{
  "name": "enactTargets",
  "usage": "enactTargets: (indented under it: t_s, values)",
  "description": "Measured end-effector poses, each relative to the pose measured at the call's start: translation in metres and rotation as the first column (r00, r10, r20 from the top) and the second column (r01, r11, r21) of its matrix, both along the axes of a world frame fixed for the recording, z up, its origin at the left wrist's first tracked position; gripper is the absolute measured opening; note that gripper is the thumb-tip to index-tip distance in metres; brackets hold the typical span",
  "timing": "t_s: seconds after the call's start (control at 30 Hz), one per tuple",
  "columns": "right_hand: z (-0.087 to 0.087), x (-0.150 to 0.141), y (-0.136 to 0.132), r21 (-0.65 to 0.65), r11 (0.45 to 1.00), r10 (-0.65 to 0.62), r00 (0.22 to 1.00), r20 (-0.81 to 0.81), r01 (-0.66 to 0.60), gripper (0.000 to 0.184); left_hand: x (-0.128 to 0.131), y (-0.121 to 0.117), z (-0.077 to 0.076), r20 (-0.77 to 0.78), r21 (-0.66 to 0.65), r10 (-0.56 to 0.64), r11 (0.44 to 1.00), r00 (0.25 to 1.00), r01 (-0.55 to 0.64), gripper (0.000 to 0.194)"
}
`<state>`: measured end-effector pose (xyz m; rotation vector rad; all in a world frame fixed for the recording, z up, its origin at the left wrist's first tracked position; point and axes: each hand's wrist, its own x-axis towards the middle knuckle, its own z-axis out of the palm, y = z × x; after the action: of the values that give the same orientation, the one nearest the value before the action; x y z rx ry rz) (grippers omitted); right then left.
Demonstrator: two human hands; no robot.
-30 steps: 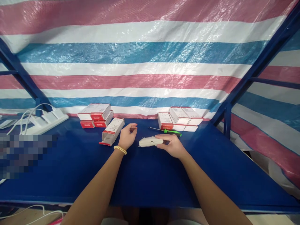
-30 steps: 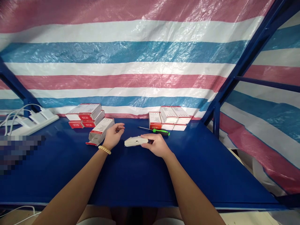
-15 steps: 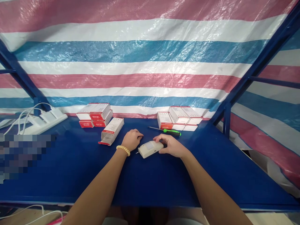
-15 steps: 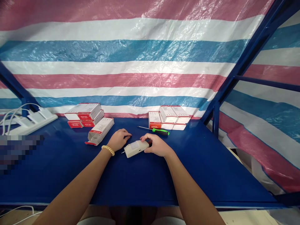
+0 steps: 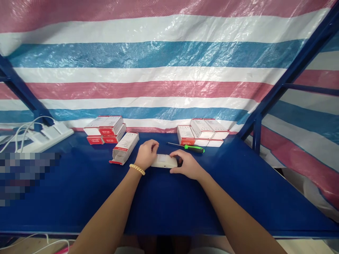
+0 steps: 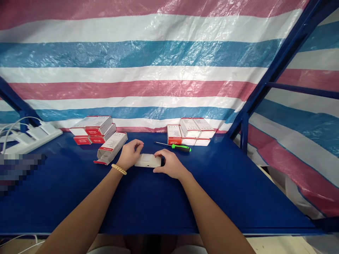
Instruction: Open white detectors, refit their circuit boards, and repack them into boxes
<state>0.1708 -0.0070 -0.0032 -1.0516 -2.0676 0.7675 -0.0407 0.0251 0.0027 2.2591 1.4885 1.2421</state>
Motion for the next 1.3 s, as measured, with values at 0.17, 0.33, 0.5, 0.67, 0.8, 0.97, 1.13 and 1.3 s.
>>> enactTargets:
  t_s: [0.17,0.33,0.5,0.67,0.8,0.97,1.13,1.3]
  values:
    - [-0.01,-0.011,0.003,0.114,0.993,-0.04,0.999,-0.017,0.041,0.051,0.016,-0.013,0.003,-0.167,0.098,-0.234,0.963,0.958,0.252,0.01]
    - [-0.012,-0.012,0.004,0.119,0.992,-0.027,0.999,-0.029,0.03,0.051,0.02,-0.016,0.001,-0.139,0.103,-0.226,0.965,0.964,0.241,0.016]
    - [-0.013,-0.011,0.004,0.108,0.994,-0.013,0.997,-0.08,0.022,0.045,0.022,-0.015,-0.005,0.002,0.044,-0.239,0.97,0.971,0.239,0.035]
    - [-0.011,-0.013,0.006,-0.022,1.0,-0.02,0.983,-0.184,0.016,0.028,0.023,-0.015,-0.006,0.002,0.047,-0.212,0.976,0.977,0.212,0.038]
    - [-0.01,-0.018,0.008,-0.09,0.992,-0.106,0.957,-0.269,0.085,0.03,0.024,-0.015,-0.007,-0.033,0.126,-0.202,0.971,0.979,0.205,0.039]
    - [-0.011,-0.021,0.01,-0.079,0.979,-0.202,0.944,-0.26,0.188,0.031,0.028,-0.017,-0.009,-0.022,0.12,-0.232,0.965,0.973,0.233,0.04]
    - [-0.014,-0.019,0.012,-0.041,0.979,-0.204,0.95,-0.235,0.2,0.028,0.03,-0.016,-0.011,0.012,0.075,-0.252,0.965,0.968,0.25,0.039]
    - [-0.018,-0.012,0.019,-0.065,0.972,-0.233,0.935,-0.268,0.224,0.027,0.025,-0.013,-0.007,-0.067,0.037,-0.288,0.956,0.955,0.291,0.026]
